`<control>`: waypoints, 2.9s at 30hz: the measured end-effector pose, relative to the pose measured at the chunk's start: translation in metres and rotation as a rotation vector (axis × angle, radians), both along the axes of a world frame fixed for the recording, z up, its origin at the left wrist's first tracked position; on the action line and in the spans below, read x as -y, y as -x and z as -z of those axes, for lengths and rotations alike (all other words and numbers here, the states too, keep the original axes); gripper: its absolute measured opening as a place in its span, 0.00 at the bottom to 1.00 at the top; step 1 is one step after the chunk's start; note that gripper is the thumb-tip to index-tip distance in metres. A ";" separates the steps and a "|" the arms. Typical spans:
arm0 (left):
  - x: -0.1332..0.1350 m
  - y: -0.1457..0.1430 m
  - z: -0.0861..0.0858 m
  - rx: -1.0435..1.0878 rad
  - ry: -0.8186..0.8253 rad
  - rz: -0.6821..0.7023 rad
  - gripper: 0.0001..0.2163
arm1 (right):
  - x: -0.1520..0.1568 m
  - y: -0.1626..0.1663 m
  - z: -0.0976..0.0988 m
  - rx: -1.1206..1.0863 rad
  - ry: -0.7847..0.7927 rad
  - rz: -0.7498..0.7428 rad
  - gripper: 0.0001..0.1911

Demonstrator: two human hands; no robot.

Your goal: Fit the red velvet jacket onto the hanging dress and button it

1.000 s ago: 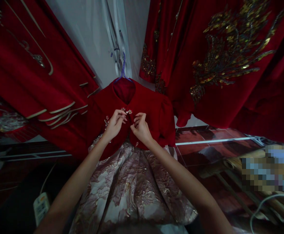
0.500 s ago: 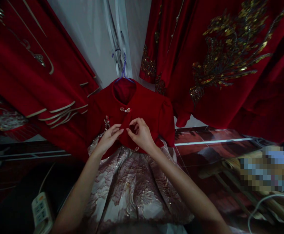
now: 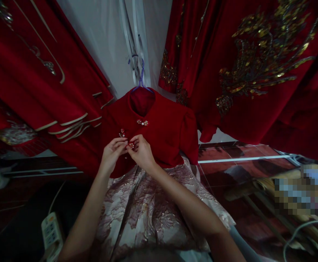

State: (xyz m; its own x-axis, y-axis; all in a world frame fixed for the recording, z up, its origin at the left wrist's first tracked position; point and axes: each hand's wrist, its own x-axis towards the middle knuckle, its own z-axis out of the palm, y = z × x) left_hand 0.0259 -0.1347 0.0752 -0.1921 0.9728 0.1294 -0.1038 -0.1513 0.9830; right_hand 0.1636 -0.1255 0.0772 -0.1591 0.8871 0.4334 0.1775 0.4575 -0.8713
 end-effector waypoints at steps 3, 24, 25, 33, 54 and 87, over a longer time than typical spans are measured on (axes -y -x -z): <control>-0.019 0.015 0.007 -0.186 -0.152 -0.195 0.16 | -0.017 0.001 0.001 -0.021 0.024 -0.010 0.10; -0.049 0.023 0.011 -0.159 -0.186 -0.103 0.13 | -0.056 0.022 0.006 -0.098 -0.101 0.057 0.06; -0.050 0.023 0.011 -0.174 -0.189 -0.113 0.13 | -0.056 0.023 0.007 -0.091 -0.111 0.066 0.06; -0.052 0.028 0.009 -0.263 -0.213 -0.155 0.11 | -0.056 0.023 0.008 -0.046 -0.160 0.068 0.07; -0.049 0.027 0.009 -0.106 -0.158 -0.110 0.14 | -0.046 0.018 0.000 -0.073 -0.164 0.020 0.06; 0.036 -0.003 0.083 -0.309 -0.024 -0.112 0.20 | -0.006 -0.044 0.053 0.567 -0.049 0.109 0.11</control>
State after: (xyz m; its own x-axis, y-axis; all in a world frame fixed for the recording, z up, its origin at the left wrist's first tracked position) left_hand 0.0292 -0.1711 -0.0082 -0.2459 0.9439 0.2206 0.2171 -0.1681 0.9616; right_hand 0.2074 -0.1191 0.0246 -0.2871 0.8923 0.3484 0.6588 0.4480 -0.6044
